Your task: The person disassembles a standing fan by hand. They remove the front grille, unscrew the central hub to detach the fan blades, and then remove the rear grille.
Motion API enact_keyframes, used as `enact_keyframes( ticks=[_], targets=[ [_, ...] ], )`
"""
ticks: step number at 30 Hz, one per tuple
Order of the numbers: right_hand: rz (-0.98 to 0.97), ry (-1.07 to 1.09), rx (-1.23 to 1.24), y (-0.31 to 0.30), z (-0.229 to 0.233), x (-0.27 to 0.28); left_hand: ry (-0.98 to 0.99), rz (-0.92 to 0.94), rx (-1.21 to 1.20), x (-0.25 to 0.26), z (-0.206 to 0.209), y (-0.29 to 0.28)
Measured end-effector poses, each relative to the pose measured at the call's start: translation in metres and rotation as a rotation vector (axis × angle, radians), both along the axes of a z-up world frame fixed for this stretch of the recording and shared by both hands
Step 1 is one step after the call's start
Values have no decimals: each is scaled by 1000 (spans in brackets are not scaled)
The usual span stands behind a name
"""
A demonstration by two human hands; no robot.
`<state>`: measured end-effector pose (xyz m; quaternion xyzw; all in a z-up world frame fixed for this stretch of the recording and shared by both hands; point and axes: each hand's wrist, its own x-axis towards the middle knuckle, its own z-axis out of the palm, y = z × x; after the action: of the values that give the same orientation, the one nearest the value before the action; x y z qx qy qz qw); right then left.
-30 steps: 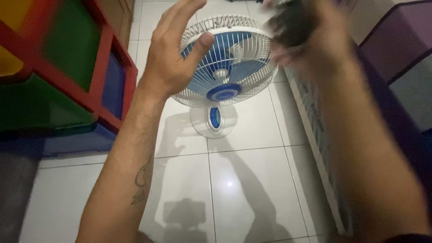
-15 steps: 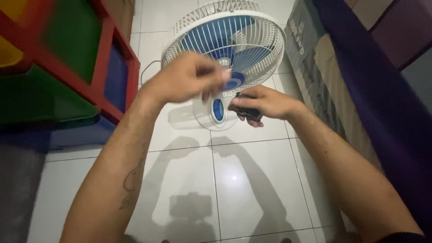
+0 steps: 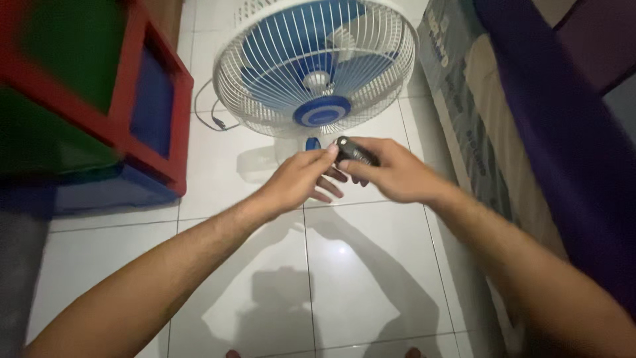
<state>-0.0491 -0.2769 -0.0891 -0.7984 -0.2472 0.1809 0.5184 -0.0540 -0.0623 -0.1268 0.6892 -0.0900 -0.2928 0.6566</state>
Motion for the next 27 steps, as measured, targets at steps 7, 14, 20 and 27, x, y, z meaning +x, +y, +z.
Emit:
enact_keyframes(
  ticks=[7,14,20,27],
  targets=[
    [-185,-61,-294,10,-66,-22,130,-77,-92,0,-102,17],
    [-233,293,-281,-14,-158,-6,109,203,316,93,-244,32],
    [-275,548,-282,-24,-204,-4,175,717,-489,137,-295,2],
    [-301,656,-250,-29,-222,-4,82,678,-822,128,-288,-12]
  ],
)
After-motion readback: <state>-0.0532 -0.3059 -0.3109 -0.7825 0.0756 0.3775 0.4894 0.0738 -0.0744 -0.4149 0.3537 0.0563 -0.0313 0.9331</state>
